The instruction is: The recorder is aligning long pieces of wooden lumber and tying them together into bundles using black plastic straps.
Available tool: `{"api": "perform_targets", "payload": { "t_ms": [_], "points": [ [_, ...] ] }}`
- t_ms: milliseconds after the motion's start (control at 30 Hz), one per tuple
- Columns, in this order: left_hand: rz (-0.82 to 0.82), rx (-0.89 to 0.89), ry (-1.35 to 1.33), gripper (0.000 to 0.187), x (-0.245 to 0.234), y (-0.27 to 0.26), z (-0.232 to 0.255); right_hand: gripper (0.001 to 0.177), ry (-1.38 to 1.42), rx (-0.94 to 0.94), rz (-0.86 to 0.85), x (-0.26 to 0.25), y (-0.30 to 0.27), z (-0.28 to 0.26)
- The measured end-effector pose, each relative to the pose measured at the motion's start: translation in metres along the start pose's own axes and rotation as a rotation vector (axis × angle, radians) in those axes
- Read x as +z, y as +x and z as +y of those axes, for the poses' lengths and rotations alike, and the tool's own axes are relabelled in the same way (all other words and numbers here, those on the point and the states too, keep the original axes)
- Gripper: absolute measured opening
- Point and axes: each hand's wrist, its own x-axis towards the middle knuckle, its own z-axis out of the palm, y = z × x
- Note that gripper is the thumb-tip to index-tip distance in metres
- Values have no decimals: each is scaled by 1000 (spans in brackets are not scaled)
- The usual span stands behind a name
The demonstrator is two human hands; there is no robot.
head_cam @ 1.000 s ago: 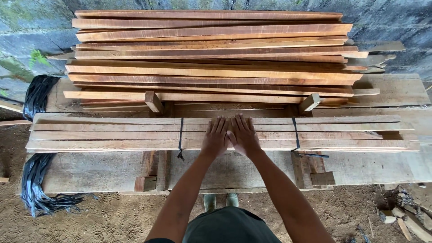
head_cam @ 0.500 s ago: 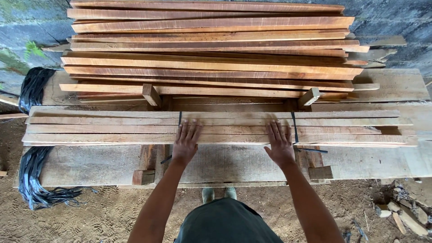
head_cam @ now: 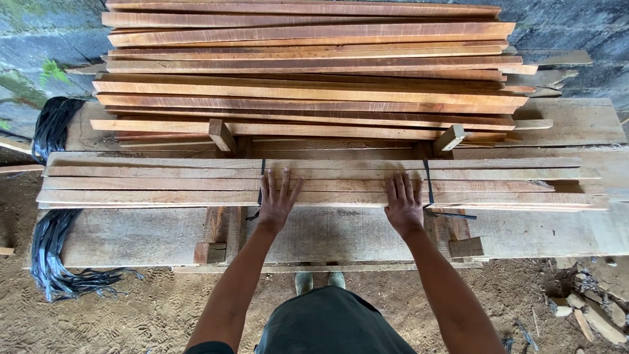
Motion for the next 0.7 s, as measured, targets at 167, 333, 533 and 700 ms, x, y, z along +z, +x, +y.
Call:
{"api": "perform_targets", "payload": {
  "t_ms": [167,333,533,700],
  "points": [
    [-29,61,12,117,1,4,-4,109,-24,-80,36,-12,5,2],
    [-11,59,17,125,23,1,-3,113,-8,-107,-2,-4,6,7],
    [-143,55,-25,122,18,-19,5,111,42,-122,-96,-22,0,11],
    [-393,63,-85,111,-11,-30,8,108,-68,-175,-108,-26,-7,17]
  ]
}}
